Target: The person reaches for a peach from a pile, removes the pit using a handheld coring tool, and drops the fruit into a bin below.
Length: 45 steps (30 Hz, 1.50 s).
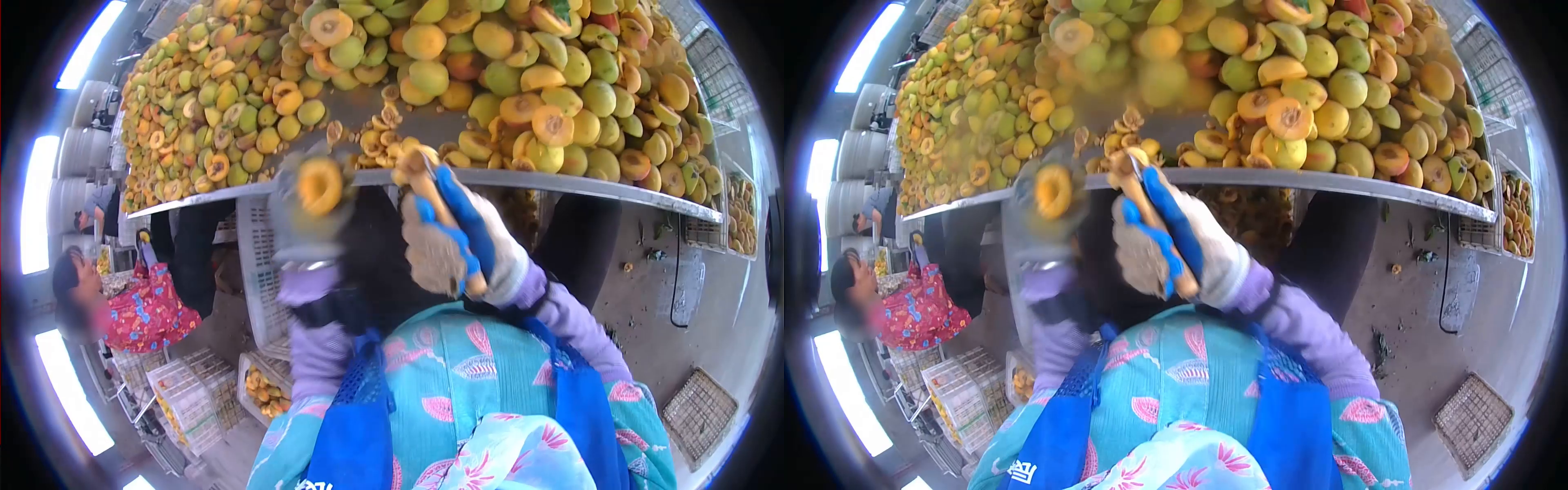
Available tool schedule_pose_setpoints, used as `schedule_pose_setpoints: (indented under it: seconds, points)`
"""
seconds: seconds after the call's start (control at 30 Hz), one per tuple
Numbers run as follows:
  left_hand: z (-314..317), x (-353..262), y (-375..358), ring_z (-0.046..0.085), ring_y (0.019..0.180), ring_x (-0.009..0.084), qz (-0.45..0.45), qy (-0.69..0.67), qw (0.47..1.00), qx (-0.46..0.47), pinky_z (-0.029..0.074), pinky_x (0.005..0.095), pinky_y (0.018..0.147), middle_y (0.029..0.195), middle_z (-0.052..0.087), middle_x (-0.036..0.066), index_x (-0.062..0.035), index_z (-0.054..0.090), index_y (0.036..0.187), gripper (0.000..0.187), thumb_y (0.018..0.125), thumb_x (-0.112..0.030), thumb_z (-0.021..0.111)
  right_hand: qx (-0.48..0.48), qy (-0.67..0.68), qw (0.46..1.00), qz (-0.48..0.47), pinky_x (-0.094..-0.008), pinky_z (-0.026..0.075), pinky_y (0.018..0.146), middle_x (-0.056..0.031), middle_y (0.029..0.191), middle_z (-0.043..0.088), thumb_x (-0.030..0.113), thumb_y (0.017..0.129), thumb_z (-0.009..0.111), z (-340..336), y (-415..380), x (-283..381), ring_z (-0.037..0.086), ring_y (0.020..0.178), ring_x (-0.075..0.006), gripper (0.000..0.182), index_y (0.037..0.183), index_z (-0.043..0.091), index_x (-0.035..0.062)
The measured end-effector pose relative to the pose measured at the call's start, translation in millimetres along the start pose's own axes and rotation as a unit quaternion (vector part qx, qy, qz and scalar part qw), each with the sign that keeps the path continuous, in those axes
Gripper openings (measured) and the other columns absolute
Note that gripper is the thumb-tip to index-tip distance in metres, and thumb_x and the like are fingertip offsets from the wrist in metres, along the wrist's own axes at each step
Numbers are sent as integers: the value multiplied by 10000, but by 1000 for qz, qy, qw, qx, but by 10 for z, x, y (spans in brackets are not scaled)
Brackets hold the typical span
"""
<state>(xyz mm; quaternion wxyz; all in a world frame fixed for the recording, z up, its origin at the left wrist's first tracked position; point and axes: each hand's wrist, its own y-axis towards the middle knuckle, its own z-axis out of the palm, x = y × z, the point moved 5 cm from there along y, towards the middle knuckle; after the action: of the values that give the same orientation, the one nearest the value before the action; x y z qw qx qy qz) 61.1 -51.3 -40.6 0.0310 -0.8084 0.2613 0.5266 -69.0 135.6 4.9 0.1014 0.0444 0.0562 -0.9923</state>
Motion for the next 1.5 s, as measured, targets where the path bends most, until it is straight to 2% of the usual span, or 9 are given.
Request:
schedule_pose_setpoints:
  seconds: [0.1,0.4,0.47,0.57,0.73,0.97,1.07,1.47,1.5]
  points:
    - [-359,-100,238,643,878,222,-172,128,974,67,511,345,715,959,678,137,6,653,1046,303,899,-256,617,-215,-195,957,13,-264,339,374,27,517,421,562,971,428,-477,-205,178,411,367,-117,437,850,520,152]
    - [1999,-634,1252,641,929,403,130,406,899,96,504,439,832,975,648,285,101,542,1069,702,672,-435,759,-367,-306,859,-186,-265,443,561,-1,820,544,406,998,494,-544,-375,511,510,652,-101,342,986,589,78]
    - [1751,-508,1437,659,908,366,77,360,922,119,516,432,826,969,660,246,73,569,1054,663,677,-435,766,-360,-579,659,-317,-251,424,585,0,821,536,376,1008,478,-451,-428,735,481,665,-97,358,1037,591,37]
    - [1234,-345,1030,668,880,288,-247,-292,887,260,531,380,787,951,661,207,29,600,1044,361,803,-223,695,-364,-596,646,-308,-430,449,632,-166,709,571,406,1002,438,-259,-321,879,569,670,-330,419,918,554,12]
    - [1016,-867,207,660,923,224,319,133,928,139,545,325,770,1070,639,127,-5,564,1152,251,912,-77,576,-298,-740,557,-231,-472,460,634,-231,683,593,415,1006,418,-115,178,803,594,702,-431,451,922,550,-8]
    - [1153,-526,260,667,911,203,-6,-212,962,174,552,341,777,1059,674,117,-14,582,1119,257,935,-194,587,-270,-763,522,-270,-473,470,649,-247,715,605,356,1002,444,-85,84,713,611,714,-430,411,950,552,-37]
    - [1000,-640,283,683,833,204,184,47,968,165,553,324,707,968,698,107,-2,592,1099,259,924,-193,593,-267,-732,565,-271,-466,472,664,-243,728,605,343,1004,438,-120,139,677,607,722,-428,400,971,551,-40]
    - [1186,-1028,245,648,785,180,57,-151,946,279,526,288,702,870,674,121,36,637,1031,247,942,-169,531,-268,-691,570,-356,-386,462,556,-144,634,551,424,1018,388,-323,35,605,578,587,-292,460,906,547,8]
    - [1271,-921,234,641,765,179,-141,-253,925,245,520,288,683,844,672,117,44,652,1009,327,984,-232,480,-208,-474,827,-219,-352,444,512,-105,631,539,463,994,438,-463,115,495,548,551,-248,438,919,549,46]
